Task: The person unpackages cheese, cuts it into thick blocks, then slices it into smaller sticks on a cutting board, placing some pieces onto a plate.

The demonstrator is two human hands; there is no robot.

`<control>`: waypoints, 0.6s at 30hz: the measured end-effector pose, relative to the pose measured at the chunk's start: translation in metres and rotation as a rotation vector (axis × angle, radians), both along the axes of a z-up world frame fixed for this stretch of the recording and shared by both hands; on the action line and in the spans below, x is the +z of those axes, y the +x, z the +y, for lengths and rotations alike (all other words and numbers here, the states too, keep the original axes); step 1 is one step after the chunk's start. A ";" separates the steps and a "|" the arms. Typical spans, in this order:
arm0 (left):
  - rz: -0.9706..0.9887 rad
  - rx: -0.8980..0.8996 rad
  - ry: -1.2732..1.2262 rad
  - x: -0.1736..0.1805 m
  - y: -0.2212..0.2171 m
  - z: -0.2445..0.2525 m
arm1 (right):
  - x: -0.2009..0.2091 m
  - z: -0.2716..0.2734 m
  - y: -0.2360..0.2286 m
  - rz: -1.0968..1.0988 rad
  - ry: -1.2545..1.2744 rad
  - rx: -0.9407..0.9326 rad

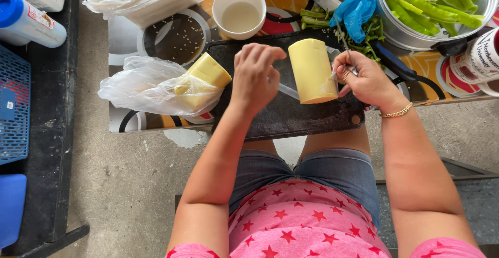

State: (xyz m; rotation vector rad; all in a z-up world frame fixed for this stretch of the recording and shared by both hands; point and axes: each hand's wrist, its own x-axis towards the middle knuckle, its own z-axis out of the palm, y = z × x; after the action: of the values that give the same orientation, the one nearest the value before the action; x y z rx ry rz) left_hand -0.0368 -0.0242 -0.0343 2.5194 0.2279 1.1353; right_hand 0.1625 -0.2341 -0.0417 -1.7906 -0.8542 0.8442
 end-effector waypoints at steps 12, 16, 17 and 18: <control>0.399 0.134 -0.734 -0.018 0.027 -0.047 | -0.015 -0.005 0.002 0.099 0.152 0.009; 0.503 0.212 -0.726 -0.013 0.038 -0.047 | -0.020 -0.012 0.012 0.207 0.221 -0.009; 0.526 0.241 -0.697 -0.009 0.041 -0.049 | -0.021 -0.013 0.014 0.198 0.214 -0.035; 0.549 0.273 -0.671 -0.004 0.044 -0.053 | -0.022 -0.013 0.014 0.190 0.204 -0.060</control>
State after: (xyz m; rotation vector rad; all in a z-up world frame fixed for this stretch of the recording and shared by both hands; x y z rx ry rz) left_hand 0.0068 -0.0774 -0.0384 2.1437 0.9432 0.3131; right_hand 0.1767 -0.2468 -0.0633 -1.5251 -0.7316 0.8423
